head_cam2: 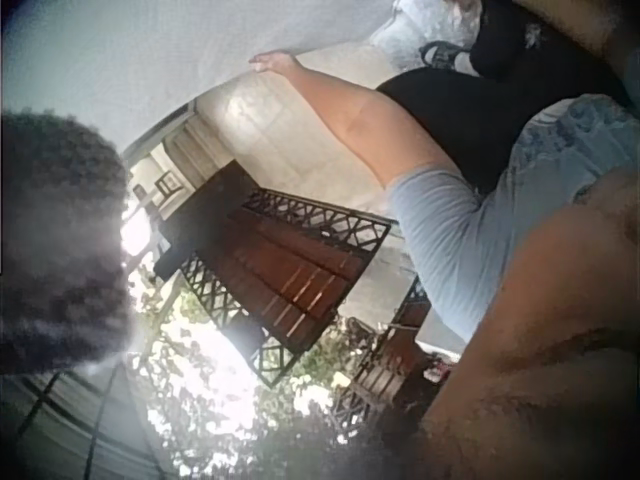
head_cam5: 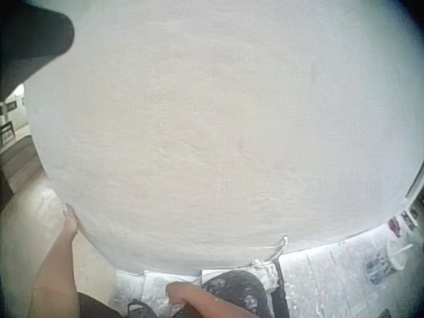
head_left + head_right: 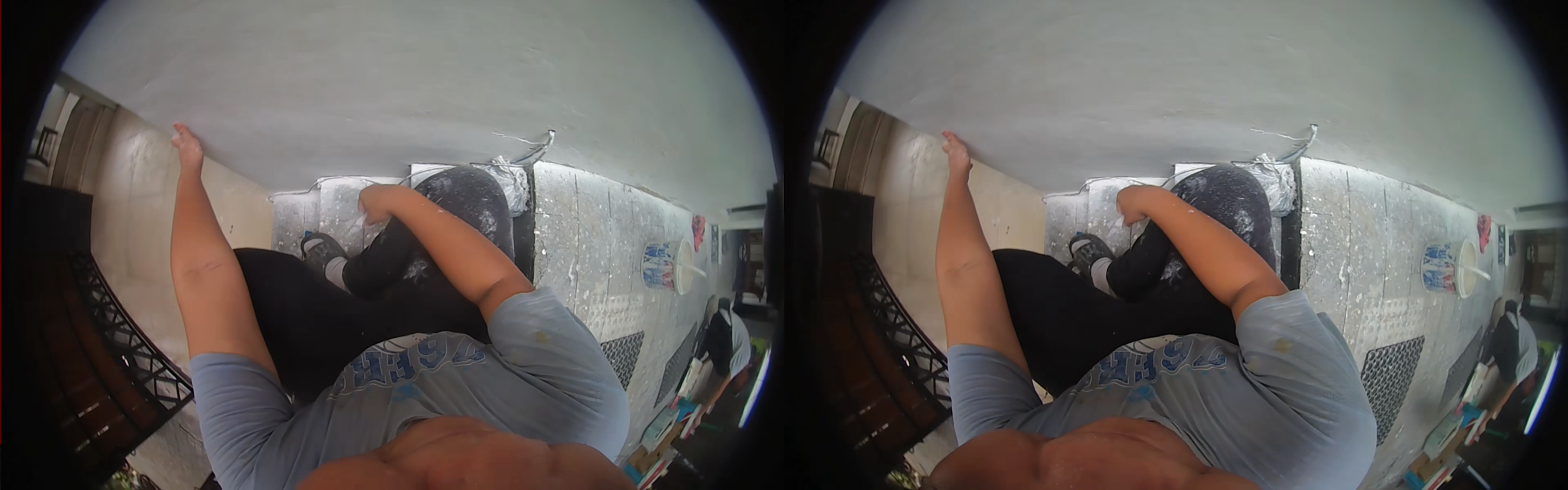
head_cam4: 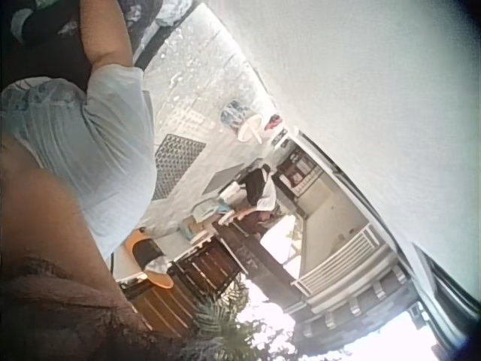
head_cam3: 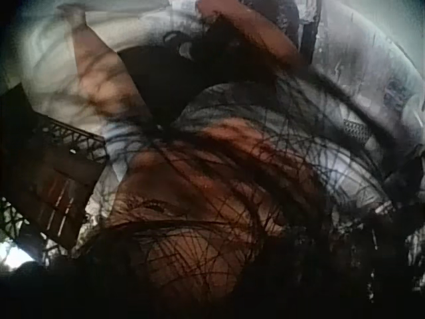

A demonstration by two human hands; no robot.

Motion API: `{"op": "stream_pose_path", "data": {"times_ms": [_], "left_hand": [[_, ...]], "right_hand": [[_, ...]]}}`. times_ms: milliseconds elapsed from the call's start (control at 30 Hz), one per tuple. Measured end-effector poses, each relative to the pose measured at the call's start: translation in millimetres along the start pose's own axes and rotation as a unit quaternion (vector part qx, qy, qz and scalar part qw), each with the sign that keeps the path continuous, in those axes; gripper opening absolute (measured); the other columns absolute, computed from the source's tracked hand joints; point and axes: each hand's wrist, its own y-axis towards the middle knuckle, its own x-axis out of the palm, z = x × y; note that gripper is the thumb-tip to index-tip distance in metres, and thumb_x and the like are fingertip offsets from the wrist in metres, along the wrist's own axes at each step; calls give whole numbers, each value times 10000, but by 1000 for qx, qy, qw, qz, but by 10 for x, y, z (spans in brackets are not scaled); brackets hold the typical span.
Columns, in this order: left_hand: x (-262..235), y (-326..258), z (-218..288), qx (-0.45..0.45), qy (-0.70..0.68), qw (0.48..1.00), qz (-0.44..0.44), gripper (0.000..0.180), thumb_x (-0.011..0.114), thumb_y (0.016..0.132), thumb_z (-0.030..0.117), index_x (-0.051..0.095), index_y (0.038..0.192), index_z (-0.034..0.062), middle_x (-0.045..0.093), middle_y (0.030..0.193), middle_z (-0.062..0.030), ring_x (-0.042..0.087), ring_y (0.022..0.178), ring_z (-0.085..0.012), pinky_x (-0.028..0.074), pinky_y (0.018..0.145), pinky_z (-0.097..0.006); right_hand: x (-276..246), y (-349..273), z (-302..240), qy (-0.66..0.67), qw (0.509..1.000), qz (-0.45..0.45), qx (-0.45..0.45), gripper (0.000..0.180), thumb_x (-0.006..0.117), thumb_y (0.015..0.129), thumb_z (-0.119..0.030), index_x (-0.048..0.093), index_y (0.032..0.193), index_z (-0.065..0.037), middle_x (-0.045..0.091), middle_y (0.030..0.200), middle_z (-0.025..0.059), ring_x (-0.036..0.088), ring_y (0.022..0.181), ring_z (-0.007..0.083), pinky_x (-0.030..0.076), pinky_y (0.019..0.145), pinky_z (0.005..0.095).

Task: Applying and smoothing putty on a wall surface using a putty knife.

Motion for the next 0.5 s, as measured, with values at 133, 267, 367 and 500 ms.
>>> {"op": "stream_pose_path", "data": {"times_ms": [133, 267, 367, 500], "left_hand": [[11, -68, 42, 11, -6, 1000, 14, 988, 191, 893, 730, 296, 1293, -166, 385, 1336, -354, 375, 1284, -428, 283, 1065, -426], [18, 52, -26, 30, 9, 999, 39, 995, 200, 892, 730, 276, 1308, -169, 381, 1341, -362, 373, 1284, -436, 291, 1065, -433], [1, 120, -54, 22, 17, 999, 41, 1026, 182, 870, 759, 232, 1339, -152, 389, 1350, -345, 389, 1285, -418, 304, 1058, -422], [-7, -5, 36, 22, 20, 999, 28, 1052, 169, 864, 764, 155, 1362, -162, 356, 1374, -355, 365, 1307, -420, 291, 1074, -413]], "right_hand": [[-90, -94, -30, 86, 993, 81, -7, 388, 723, 677, -270, 694, 994, -50, 680, 953, 194, 645, 935, 341, 508, 822, 396], [-98, -107, -70, 104, 989, 105, -9, 394, 701, 712, -268, 673, 1026, -31, 667, 987, 201, 633, 959, 340, 496, 835, 386], [-77, -89, -67, 100, 990, 102, -12, 359, 697, 737, -258, 673, 1015, -33, 667, 967, 205, 636, 933, 340, 495, 813, 387], [-66, -56, -64, 72, 993, 96, -8, 335, 680, 744, -245, 678, 1025, -64, 673, 953, 197, 643, 922, 333, 492, 800, 395]]}}
